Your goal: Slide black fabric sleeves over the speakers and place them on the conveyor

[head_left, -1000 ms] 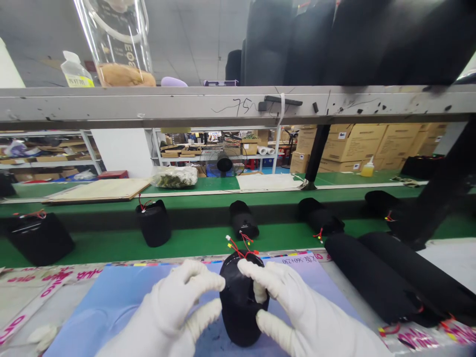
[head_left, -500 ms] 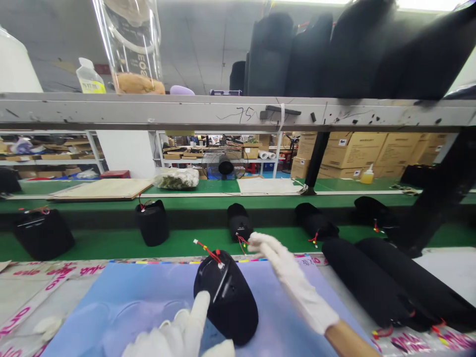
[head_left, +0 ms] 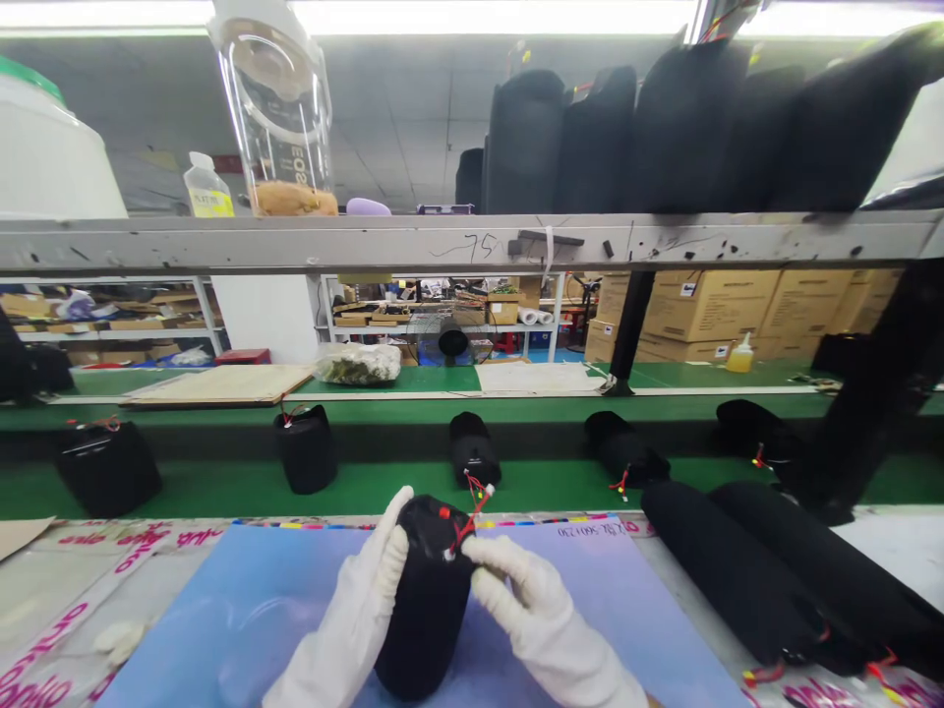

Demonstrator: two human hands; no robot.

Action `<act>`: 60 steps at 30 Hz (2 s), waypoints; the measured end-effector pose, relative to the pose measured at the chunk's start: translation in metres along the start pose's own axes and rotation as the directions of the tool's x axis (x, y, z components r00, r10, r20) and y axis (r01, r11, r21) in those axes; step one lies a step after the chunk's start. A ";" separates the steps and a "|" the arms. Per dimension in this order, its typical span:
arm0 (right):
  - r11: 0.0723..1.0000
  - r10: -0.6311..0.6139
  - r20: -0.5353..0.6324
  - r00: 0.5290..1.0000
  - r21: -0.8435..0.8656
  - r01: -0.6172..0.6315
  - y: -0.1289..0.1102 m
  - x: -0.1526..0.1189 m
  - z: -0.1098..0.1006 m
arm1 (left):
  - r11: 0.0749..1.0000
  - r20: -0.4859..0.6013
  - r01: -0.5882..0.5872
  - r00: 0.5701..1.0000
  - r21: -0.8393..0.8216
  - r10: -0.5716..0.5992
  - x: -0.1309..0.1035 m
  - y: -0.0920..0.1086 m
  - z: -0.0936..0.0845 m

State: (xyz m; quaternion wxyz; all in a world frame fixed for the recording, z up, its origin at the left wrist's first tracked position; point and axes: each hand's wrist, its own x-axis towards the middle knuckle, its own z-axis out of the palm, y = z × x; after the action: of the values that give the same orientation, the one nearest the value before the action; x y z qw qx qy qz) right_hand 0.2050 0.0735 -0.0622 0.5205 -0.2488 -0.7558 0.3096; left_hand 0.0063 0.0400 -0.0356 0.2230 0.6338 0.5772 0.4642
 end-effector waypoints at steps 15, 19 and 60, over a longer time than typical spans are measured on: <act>0.787 -0.394 0.186 0.900 -0.437 0.435 -0.044 0.018 0.006 | 0.388 0.020 -0.707 0.494 0.591 0.869 -0.022 0.011 -0.035; 0.799 -0.382 0.271 0.883 -0.383 0.463 -0.062 0.031 0.003 | 0.523 0.139 -0.653 0.687 0.548 0.713 -0.014 0.029 -0.033; 0.938 -0.342 0.218 0.914 0.019 0.346 -0.005 0.046 -0.007 | 0.508 0.513 -0.735 0.677 0.449 0.527 -0.004 0.040 -0.056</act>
State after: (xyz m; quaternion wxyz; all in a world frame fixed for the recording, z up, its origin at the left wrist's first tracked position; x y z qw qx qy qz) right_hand 0.1961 0.1033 -0.0277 0.4784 -0.0817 -0.8432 0.2312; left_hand -0.0198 0.0124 0.0219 -0.1001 0.9013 0.3772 0.1879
